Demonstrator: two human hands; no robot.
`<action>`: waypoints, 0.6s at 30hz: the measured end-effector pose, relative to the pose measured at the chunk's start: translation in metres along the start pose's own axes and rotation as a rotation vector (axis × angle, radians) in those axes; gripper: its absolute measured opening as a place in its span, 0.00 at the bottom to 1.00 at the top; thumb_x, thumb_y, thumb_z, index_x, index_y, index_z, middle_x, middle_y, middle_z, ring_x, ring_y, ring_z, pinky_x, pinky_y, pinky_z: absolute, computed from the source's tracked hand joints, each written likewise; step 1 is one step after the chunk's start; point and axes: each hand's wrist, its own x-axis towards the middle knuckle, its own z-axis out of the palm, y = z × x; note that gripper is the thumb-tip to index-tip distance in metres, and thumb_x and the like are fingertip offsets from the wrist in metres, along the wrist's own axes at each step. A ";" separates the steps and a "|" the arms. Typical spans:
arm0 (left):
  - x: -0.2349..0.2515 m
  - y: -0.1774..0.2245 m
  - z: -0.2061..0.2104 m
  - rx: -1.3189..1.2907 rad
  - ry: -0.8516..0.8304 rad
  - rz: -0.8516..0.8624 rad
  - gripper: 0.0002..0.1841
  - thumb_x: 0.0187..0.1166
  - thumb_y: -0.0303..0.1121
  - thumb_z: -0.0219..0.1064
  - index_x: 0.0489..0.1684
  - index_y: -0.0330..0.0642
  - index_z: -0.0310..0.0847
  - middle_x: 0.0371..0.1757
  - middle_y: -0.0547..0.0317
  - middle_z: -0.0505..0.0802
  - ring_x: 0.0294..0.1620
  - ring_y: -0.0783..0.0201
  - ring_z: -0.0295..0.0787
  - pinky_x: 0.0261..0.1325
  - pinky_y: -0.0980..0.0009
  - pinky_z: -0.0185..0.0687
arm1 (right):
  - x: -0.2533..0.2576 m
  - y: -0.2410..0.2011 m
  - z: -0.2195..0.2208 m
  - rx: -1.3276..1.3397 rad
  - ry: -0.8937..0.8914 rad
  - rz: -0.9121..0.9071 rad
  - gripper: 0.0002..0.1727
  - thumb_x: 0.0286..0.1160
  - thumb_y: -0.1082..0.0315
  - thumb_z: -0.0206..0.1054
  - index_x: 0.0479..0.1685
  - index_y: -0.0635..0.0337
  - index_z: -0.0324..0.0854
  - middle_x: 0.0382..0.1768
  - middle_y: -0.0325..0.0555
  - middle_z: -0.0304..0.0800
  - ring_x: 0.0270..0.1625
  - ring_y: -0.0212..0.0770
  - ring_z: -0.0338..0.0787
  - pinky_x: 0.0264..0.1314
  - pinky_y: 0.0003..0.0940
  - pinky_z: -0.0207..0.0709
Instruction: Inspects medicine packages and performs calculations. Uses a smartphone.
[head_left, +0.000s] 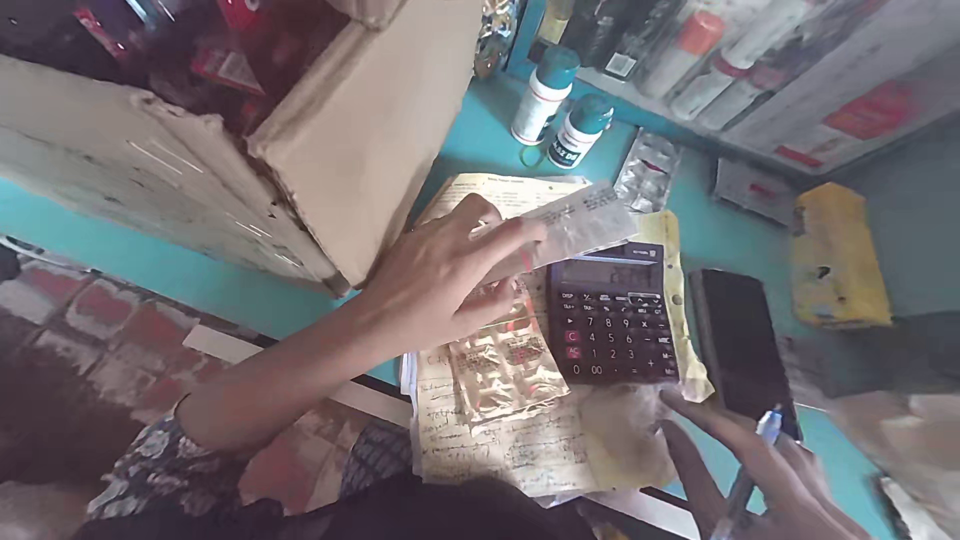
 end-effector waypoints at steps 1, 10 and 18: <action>0.000 0.000 0.001 0.009 -0.001 -0.008 0.22 0.74 0.39 0.67 0.67 0.46 0.85 0.55 0.44 0.88 0.49 0.49 0.88 0.45 0.55 0.84 | -0.001 -0.001 -0.001 0.003 -0.048 -0.028 0.15 0.78 0.58 0.71 0.51 0.59 0.91 0.45 0.52 0.96 0.55 0.44 0.88 0.68 0.36 0.71; 0.001 -0.002 0.002 0.103 -0.079 -0.143 0.20 0.74 0.34 0.70 0.65 0.43 0.85 0.66 0.39 0.86 0.64 0.41 0.84 0.64 0.46 0.79 | -0.007 -0.002 0.011 -0.121 -0.043 -0.189 0.11 0.79 0.60 0.65 0.41 0.56 0.91 0.36 0.47 0.97 0.44 0.44 0.93 0.61 0.36 0.76; -0.013 0.022 0.000 0.209 -0.009 -0.158 0.21 0.82 0.40 0.59 0.70 0.51 0.85 0.57 0.33 0.88 0.43 0.38 0.89 0.35 0.47 0.81 | -0.020 -0.001 -0.006 -0.070 -0.087 -0.316 0.09 0.83 0.63 0.64 0.38 0.50 0.89 0.41 0.40 0.99 0.52 0.37 0.93 0.66 0.33 0.74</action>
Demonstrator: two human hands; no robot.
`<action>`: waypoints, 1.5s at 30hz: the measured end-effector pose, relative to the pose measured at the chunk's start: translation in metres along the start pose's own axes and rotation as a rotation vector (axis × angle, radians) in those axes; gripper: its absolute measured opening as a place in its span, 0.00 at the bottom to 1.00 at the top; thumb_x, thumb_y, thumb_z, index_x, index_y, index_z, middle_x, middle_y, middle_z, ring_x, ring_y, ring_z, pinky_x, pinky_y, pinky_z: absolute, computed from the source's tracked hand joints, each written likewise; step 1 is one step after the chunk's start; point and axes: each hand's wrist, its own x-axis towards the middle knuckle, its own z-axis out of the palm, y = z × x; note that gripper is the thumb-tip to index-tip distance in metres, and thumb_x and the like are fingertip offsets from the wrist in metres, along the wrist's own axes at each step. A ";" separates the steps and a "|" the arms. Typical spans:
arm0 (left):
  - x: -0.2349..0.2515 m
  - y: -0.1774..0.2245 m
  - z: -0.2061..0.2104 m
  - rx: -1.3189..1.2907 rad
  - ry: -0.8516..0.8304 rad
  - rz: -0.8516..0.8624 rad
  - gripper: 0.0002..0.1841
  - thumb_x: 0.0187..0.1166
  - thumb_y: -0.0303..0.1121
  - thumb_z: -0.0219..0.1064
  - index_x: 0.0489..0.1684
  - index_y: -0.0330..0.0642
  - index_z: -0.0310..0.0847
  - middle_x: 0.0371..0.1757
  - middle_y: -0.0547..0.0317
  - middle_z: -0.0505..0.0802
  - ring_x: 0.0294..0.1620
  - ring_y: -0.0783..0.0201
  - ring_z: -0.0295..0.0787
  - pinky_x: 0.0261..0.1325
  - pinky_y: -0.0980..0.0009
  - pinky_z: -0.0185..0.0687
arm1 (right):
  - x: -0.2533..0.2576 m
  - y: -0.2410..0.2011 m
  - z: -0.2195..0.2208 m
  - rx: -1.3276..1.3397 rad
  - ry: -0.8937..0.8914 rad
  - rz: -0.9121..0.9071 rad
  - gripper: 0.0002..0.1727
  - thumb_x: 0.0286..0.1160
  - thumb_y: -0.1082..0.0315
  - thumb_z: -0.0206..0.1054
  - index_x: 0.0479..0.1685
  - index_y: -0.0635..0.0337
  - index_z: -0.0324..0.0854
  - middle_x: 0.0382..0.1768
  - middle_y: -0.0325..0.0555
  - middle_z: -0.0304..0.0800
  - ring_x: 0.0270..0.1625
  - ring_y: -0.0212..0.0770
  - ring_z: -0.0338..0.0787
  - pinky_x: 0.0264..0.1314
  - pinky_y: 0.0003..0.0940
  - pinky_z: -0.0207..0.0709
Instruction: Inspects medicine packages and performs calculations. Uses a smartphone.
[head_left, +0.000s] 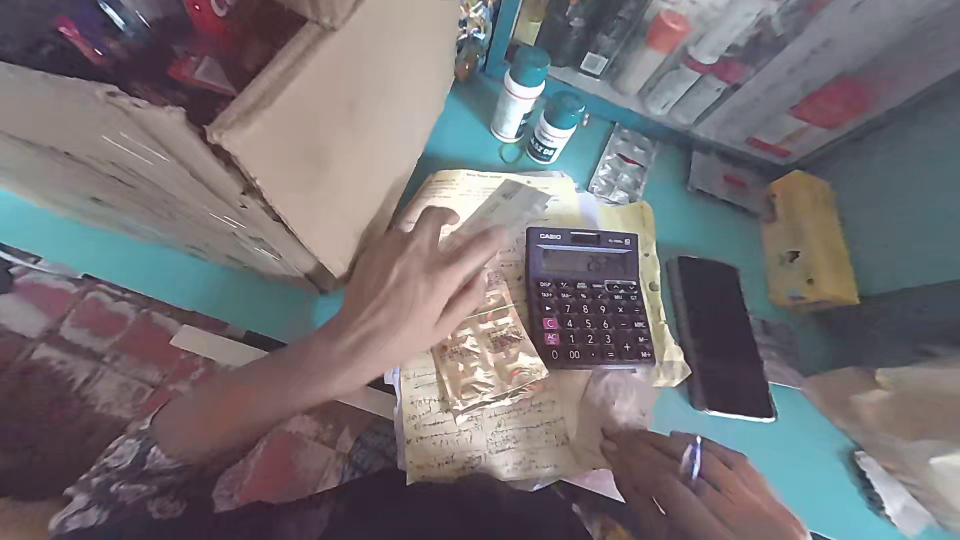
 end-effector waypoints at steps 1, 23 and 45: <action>-0.009 0.009 -0.004 0.025 -0.021 -0.011 0.20 0.83 0.40 0.57 0.71 0.56 0.86 0.62 0.31 0.86 0.45 0.37 0.89 0.35 0.47 0.81 | -0.002 0.000 -0.003 0.029 0.015 -0.028 0.09 0.84 0.63 0.63 0.40 0.49 0.89 0.42 0.39 0.98 0.53 0.36 0.91 0.67 0.30 0.72; -0.062 0.019 0.019 -0.178 0.181 0.385 0.12 0.89 0.37 0.59 0.49 0.44 0.88 0.54 0.52 0.95 0.65 0.57 0.90 0.76 0.58 0.76 | 0.046 -0.029 0.047 0.185 0.146 0.028 0.11 0.86 0.64 0.60 0.46 0.55 0.89 0.53 0.44 0.97 0.58 0.40 0.89 0.62 0.30 0.74; -0.073 0.007 0.032 -0.254 -0.053 0.523 0.17 0.91 0.47 0.53 0.53 0.53 0.89 0.64 0.64 0.94 0.73 0.64 0.85 0.76 0.64 0.71 | 0.046 -0.040 0.041 1.003 -0.062 0.325 0.30 0.95 0.47 0.43 0.46 0.56 0.89 0.45 0.33 0.91 0.50 0.18 0.87 0.55 0.15 0.80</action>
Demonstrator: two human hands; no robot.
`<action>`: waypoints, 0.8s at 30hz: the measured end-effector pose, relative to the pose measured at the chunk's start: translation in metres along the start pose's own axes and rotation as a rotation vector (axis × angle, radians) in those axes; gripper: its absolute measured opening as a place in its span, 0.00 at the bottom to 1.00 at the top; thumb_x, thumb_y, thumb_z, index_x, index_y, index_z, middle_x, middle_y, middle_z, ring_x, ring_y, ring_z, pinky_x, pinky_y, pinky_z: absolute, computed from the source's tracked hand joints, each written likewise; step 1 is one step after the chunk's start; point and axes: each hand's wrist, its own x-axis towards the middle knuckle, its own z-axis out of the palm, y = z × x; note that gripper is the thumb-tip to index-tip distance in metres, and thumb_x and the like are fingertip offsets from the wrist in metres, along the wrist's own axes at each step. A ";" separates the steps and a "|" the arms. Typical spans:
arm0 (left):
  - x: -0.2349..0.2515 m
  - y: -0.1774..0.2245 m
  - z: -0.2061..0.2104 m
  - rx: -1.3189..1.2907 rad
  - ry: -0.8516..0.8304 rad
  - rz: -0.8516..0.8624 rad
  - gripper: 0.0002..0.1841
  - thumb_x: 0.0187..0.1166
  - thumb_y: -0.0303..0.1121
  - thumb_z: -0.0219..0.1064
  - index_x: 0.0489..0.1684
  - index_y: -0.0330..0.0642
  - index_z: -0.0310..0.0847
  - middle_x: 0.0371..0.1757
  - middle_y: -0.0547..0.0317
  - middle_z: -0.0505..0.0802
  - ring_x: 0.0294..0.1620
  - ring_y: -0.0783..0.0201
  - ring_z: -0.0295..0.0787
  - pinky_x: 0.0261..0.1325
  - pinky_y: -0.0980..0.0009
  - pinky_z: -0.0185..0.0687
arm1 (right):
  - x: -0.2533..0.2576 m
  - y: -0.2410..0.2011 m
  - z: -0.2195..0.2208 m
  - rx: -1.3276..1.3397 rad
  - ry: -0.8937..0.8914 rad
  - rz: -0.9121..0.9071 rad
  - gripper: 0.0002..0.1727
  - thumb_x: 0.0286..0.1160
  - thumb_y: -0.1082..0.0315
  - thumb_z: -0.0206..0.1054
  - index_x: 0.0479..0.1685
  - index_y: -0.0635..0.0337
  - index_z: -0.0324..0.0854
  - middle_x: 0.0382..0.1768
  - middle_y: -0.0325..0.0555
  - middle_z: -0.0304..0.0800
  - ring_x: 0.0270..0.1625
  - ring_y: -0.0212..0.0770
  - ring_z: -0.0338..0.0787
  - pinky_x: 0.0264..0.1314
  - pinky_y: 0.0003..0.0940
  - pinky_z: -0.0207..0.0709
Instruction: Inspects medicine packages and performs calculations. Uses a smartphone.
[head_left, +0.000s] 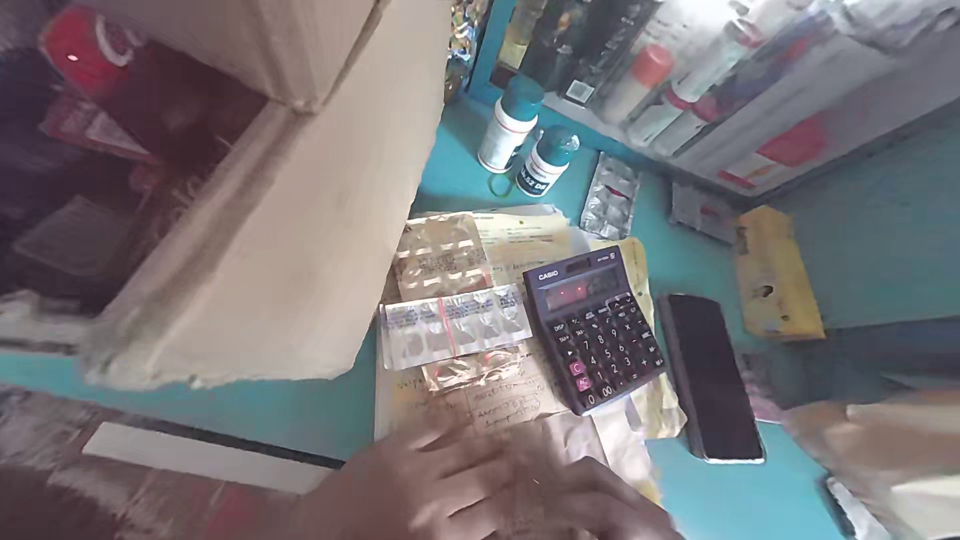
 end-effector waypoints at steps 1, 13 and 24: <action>0.000 0.000 -0.001 -0.009 -0.014 -0.002 0.16 0.91 0.46 0.53 0.52 0.54 0.89 0.63 0.64 0.94 0.72 0.65 0.85 0.74 0.65 0.72 | 0.000 0.002 0.006 -0.008 0.028 0.024 0.25 0.94 0.52 0.47 0.52 0.57 0.88 0.48 0.33 0.92 0.54 0.19 0.87 0.59 0.17 0.80; 0.003 0.000 -0.005 -0.085 -0.041 -0.014 0.15 0.89 0.45 0.58 0.51 0.49 0.90 0.59 0.57 0.94 0.71 0.61 0.85 0.75 0.65 0.71 | -0.007 -0.003 -0.003 -0.108 0.405 0.073 0.09 0.74 0.65 0.72 0.48 0.39 0.85 0.43 0.15 0.91 0.42 0.14 0.89 0.41 0.10 0.83; 0.003 0.000 -0.007 -0.069 -0.071 -0.005 0.15 0.89 0.45 0.58 0.51 0.48 0.88 0.62 0.57 0.94 0.72 0.62 0.85 0.78 0.63 0.68 | -0.009 -0.001 0.013 -0.159 0.280 0.242 0.05 0.68 0.67 0.72 0.37 0.48 0.81 0.38 0.19 0.90 0.38 0.09 0.87 0.38 0.06 0.82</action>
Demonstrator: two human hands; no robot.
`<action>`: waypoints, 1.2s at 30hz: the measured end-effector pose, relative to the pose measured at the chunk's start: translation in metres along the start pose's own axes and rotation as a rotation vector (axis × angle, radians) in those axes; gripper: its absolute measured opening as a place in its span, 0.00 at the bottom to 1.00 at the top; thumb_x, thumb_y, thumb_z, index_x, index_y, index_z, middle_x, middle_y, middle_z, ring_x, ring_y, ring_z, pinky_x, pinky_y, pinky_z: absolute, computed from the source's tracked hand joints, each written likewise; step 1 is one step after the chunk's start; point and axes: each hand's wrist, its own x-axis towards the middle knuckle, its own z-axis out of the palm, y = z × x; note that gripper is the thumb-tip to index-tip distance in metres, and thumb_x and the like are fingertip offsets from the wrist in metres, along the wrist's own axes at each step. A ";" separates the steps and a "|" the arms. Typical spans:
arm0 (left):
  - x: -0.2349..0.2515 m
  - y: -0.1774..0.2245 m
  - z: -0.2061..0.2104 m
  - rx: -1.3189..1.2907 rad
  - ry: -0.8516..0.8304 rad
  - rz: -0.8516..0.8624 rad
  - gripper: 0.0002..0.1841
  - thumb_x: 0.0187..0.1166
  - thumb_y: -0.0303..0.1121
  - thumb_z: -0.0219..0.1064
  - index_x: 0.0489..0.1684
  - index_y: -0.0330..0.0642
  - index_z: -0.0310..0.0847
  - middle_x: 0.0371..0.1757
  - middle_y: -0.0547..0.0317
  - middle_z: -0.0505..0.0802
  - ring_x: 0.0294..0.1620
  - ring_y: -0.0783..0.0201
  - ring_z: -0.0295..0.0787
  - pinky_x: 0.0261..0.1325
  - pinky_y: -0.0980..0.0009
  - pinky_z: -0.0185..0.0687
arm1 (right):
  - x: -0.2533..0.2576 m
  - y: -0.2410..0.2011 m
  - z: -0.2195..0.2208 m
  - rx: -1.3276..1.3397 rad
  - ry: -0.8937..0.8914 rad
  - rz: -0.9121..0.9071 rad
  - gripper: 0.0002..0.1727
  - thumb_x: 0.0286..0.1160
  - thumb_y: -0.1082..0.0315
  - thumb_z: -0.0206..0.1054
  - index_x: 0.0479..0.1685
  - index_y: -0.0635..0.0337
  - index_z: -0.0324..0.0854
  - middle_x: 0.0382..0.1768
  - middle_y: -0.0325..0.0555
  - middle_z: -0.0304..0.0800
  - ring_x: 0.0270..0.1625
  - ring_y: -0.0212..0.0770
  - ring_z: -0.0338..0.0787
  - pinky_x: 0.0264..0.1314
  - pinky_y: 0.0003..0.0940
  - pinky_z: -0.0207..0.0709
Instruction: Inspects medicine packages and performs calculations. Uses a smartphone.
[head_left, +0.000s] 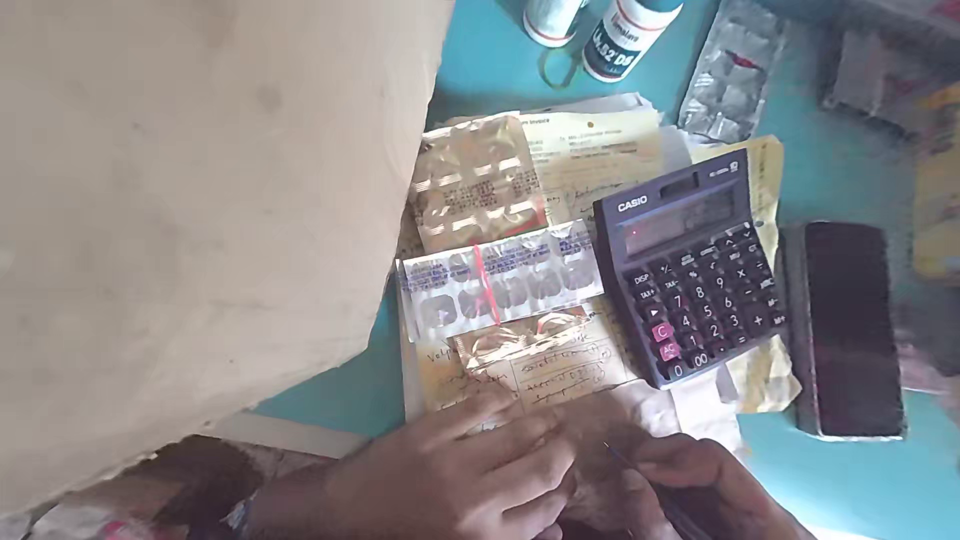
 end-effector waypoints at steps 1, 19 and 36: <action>0.000 0.000 0.000 0.001 -0.004 0.004 0.15 0.89 0.45 0.58 0.51 0.48 0.88 0.63 0.58 0.94 0.72 0.62 0.84 0.78 0.63 0.67 | 0.000 0.000 0.001 -0.013 0.018 -0.004 0.05 0.67 0.67 0.72 0.36 0.49 0.81 0.38 0.19 0.90 0.39 0.09 0.86 0.38 0.06 0.81; 0.000 0.001 0.001 0.013 -0.015 -0.020 0.16 0.90 0.47 0.56 0.53 0.51 0.87 0.64 0.59 0.93 0.74 0.64 0.82 0.78 0.64 0.66 | -0.001 0.003 0.007 -0.033 0.113 0.007 0.06 0.62 0.70 0.74 0.34 0.53 0.83 0.34 0.24 0.92 0.35 0.12 0.88 0.36 0.08 0.84; -0.001 0.001 -0.001 0.033 -0.020 -0.020 0.16 0.91 0.48 0.55 0.53 0.52 0.86 0.64 0.60 0.93 0.75 0.65 0.82 0.81 0.63 0.65 | 0.001 -0.002 0.001 0.011 -0.030 0.025 0.05 0.65 0.69 0.77 0.34 0.56 0.85 0.33 0.29 0.93 0.32 0.15 0.88 0.33 0.11 0.84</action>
